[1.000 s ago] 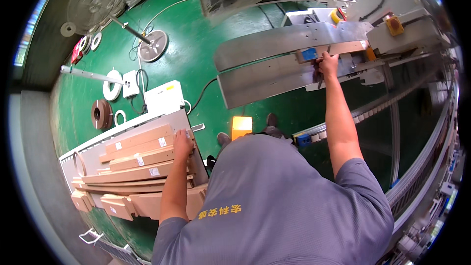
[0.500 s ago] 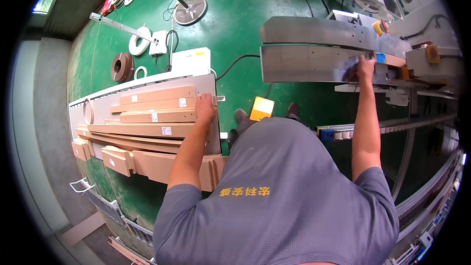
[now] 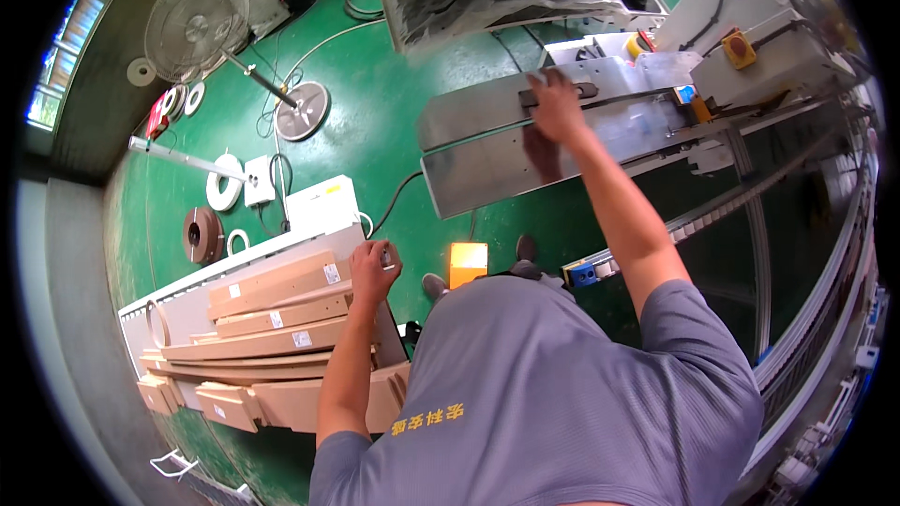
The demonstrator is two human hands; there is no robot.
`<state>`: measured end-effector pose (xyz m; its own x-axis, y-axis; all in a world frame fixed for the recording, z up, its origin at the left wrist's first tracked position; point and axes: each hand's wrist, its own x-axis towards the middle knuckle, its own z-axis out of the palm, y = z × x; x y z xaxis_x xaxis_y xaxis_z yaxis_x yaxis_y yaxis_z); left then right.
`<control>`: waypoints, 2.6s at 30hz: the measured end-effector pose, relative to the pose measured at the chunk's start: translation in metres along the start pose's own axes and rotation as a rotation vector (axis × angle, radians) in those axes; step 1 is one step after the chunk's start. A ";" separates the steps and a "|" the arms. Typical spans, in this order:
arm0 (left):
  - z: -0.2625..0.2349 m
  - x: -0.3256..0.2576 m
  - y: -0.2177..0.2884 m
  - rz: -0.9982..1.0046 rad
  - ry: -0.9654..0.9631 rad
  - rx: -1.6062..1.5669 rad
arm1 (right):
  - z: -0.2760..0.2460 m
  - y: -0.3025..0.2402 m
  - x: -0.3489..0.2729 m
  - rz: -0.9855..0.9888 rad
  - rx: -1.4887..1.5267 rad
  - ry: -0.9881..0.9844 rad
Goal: The person picks up a long wood plank from a stack and feeds it into a large woodworking machine, repeating the process with another plank.
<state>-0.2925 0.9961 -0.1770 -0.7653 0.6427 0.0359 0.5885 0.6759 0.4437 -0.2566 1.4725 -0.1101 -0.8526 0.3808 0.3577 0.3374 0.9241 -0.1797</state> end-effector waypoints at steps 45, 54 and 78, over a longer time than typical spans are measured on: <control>-0.033 0.140 0.060 0.097 0.124 -0.096 | 0.023 0.052 -0.048 0.946 -0.055 0.147; -0.090 0.109 -0.047 0.030 0.061 0.005 | 0.012 0.051 -0.047 0.966 -0.086 0.092; -0.092 0.068 -0.074 -0.570 0.310 -1.129 | -0.013 0.046 -0.016 0.296 0.064 0.094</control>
<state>-0.4126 0.9564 -0.1250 -0.9504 0.1551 -0.2694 -0.2644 0.0524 0.9630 -0.2220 1.5096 -0.1126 -0.6792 0.6374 0.3639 0.5375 0.7695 -0.3448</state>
